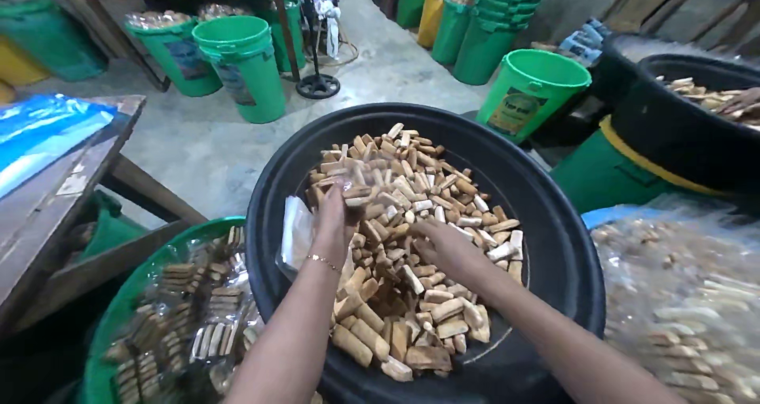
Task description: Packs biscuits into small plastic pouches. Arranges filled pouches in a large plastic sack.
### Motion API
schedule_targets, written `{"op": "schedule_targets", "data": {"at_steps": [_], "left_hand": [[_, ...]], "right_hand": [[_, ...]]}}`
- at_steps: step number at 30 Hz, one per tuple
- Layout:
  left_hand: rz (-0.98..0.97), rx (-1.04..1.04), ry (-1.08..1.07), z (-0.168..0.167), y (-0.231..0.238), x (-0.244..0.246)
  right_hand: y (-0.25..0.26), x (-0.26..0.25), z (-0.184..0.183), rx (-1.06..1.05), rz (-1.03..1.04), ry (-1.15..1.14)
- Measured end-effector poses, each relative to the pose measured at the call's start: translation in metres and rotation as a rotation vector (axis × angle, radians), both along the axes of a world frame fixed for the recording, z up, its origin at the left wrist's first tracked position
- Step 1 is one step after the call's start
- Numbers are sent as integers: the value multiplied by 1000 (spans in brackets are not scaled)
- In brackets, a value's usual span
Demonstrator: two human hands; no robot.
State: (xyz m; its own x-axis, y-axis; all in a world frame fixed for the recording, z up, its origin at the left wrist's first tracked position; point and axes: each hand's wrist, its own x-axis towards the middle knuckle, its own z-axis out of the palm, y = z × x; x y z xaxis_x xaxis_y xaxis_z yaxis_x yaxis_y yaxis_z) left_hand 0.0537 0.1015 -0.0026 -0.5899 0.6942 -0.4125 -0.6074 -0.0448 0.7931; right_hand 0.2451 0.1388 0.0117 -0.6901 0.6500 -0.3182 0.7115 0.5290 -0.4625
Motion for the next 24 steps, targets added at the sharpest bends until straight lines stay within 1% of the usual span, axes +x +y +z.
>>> {"op": "schedule_targets", "data": {"at_steps": [1, 3, 6, 8, 10, 11, 12, 13, 15, 16, 17, 18, 19, 21, 22, 24], "left_hand": [[-11, -9, 6, 1, 0, 2], [-35, -38, 30, 0, -2, 5], [-43, -53, 52, -3, -1, 4], [-34, -59, 47, -4, -2, 3], [-5, -54, 43, -5, -2, 2], [2, -44, 35, -4, -1, 2], [1, -33, 28, -2, -1, 2], [-5, -25, 20, 0, 0, 2], [-31, -21, 11, 5, 0, 7], [-51, -25, 27, 7, -1, 11], [-86, -23, 52, 9, -2, 15], [-128, -17, 81, 11, -3, 20], [-174, -7, 106, 14, -4, 25], [-282, 26, 117, 22, -9, 33], [-344, 59, 99, 26, -13, 36], [-505, 169, 78, 31, -23, 35]], "right_hand": [[2, -1, -4, -22, 53, -78], [-2, -5, -27, -68, 111, -213], [-14, -16, -52, -108, 52, -309], [-14, -17, -53, -123, 59, -316], [-10, -11, -44, -118, 38, -274], [-8, -5, -34, -89, -1, -189], [-8, 3, -22, -31, -63, -21], [-9, 13, -11, 74, -123, 227], [-11, 25, -1, 317, -209, 776], [-13, 26, 5, 380, -222, 976], [-14, 26, 10, 435, -222, 1106], [-13, 24, 11, 497, -215, 1179], [-11, 21, 9, 560, -211, 1200], [-4, 13, 0, 655, -201, 1175], [-1, 10, -4, 679, -174, 1151], [4, 9, -8, 644, -115, 1118]]}}
